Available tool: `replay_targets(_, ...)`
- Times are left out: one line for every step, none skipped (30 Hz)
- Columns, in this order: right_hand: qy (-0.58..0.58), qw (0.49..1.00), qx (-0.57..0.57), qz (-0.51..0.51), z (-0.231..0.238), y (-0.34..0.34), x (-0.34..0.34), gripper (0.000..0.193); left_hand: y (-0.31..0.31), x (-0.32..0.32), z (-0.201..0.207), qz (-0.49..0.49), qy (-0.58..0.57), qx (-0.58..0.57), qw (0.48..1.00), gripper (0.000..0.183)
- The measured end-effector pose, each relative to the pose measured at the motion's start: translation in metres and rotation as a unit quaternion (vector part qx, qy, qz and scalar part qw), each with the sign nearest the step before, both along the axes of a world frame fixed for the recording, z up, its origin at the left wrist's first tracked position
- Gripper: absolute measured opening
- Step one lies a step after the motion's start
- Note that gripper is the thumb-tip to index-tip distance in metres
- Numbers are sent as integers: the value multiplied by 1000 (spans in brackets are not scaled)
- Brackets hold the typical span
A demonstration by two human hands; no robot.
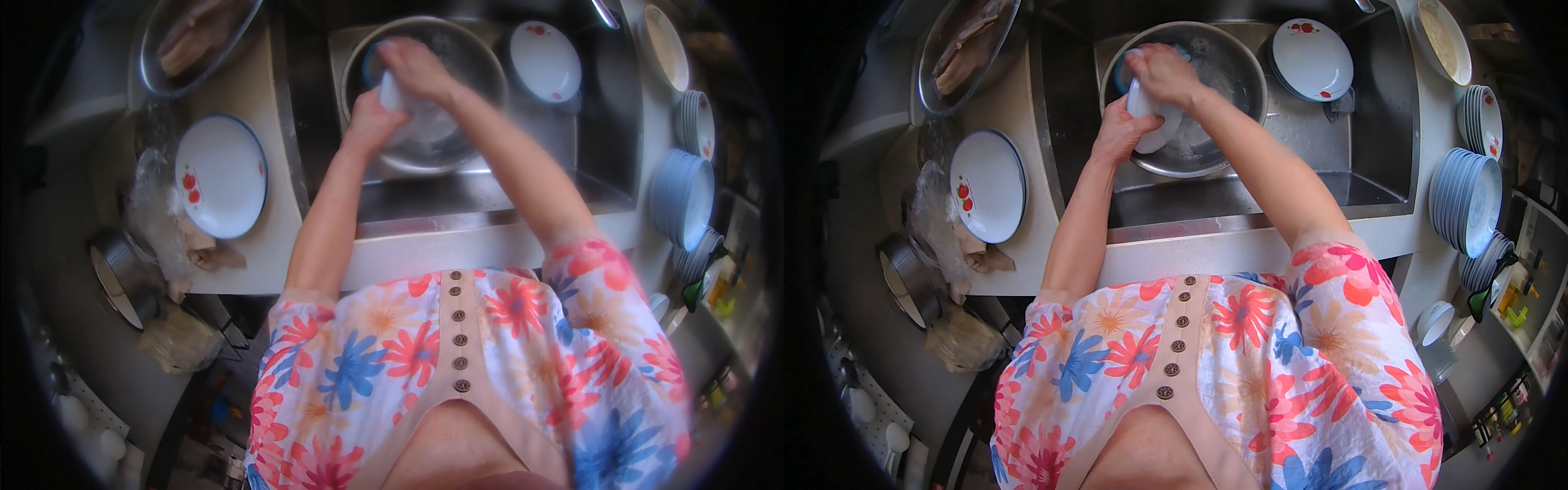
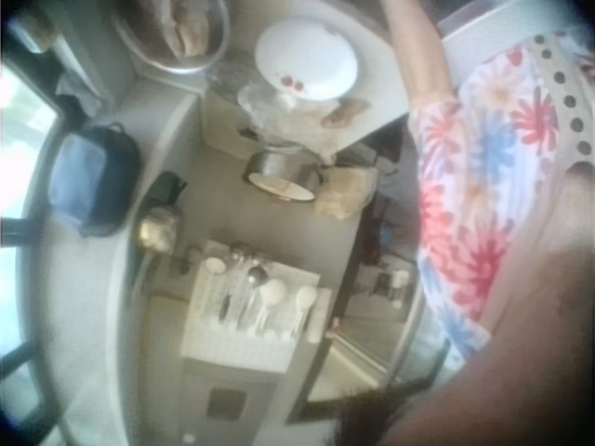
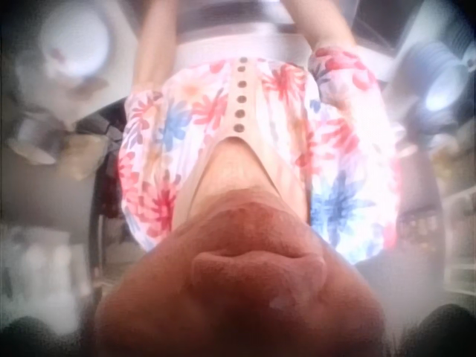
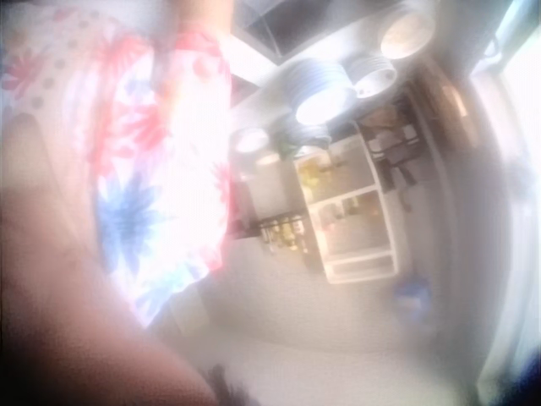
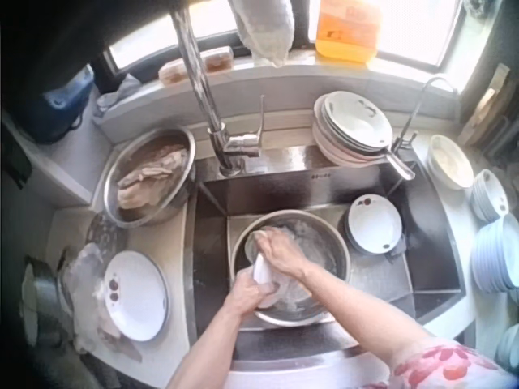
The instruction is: The person washes plates and bowls in a sink using a sponge and water, then stacks the cleaned items on the counter.
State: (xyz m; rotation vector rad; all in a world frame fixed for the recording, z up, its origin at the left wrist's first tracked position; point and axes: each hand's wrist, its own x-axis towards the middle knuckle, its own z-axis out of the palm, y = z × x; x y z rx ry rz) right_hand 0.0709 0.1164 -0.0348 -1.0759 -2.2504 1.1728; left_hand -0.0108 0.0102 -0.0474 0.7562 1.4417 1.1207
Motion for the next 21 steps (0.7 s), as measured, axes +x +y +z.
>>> replay_targets(-15, 982, -185, -32, -2, 11, 6, 42, -3, 1, 5, -5, -2, -10, 1000, 39)
replay_targets(6, 934, -347, -88, -2, 23, 11, 42, -7, 1, 11, -9, 9, -23, 1000, 40)
replay_targets(-12, 929, -358, -91, -3, 27, 17, 42, -10, 5, 17, 22, -22, -4, 999, 36)
replay_targets(18, 899, -419, -124, -4, 28, 25, 44, -12, 5, 23, 22, -22, -2, 1000, 36)
replay_targets(41, 861, -482, -156, -4, 27, 32, 46, -13, 6, 29, 25, -53, 10, 998, 35)
replay_targets(44, 865, -475, -155, -4, 21, 39, 46, -13, 7, 34, 25, -87, 41, 995, 35)
replay_targets(46, 840, -496, -216, -4, 14, 46, 46, -13, 6, 39, 30, -85, 22, 996, 35)
replay_targets(85, 822, -493, -272, -4, 7, 51, 47, -13, 4, 44, 56, -145, 41, 987, 35)
replay_targets(49, 811, -514, -276, -4, 0, 54, 47, -11, 2, 47, 77, -203, 71, 973, 35)
replay_targets(113, 793, -528, -284, -4, -4, 54, 47, -9, -1, 49, 83, -204, 59, 974, 35)
replay_targets(169, 758, -551, -305, -4, -6, 54, 47, -7, -3, 51, 84, -231, 84, 966, 35)
replay_targets(174, 769, -543, -290, -4, -5, 53, 47, -6, -5, 52, 83, -256, 110, 957, 35)
replay_targets(215, 752, -544, -303, -4, -2, 51, 46, -5, -6, 53, 74, -255, 116, 957, 36)
replay_targets(258, 737, -536, -322, -5, 2, 50, 45, -6, -9, 54, 71, -254, 114, 958, 36)
replay_targets(253, 746, -524, -323, -6, 8, 49, 42, -8, -11, 55, 81, -259, 106, 956, 37)
replay_targets(254, 745, -524, -324, -8, 14, 49, 42, -9, -12, 56, 85, -264, 93, 956, 37)
replay_targets(234, 777, -499, -305, -12, 19, 50, 41, -10, -18, 56, 92, -266, 96, 955, 37)
replay_targets(234, 819, -449, -269, -15, 24, 50, 41, -11, -24, 56, 68, -318, 77, 943, 39)
replay_targets(237, 835, -432, -245, -20, 28, 51, 44, -11, -27, 55, 61, -367, 63, 926, 40)
replay_targets(207, 822, -459, -266, -26, 33, 51, 44, -11, -29, 53, 49, -369, 55, 926, 40)
replay_targets(123, 908, -352, -188, -32, 38, 49, 46, -9, -30, 49, 45, -353, 13, 934, 42)
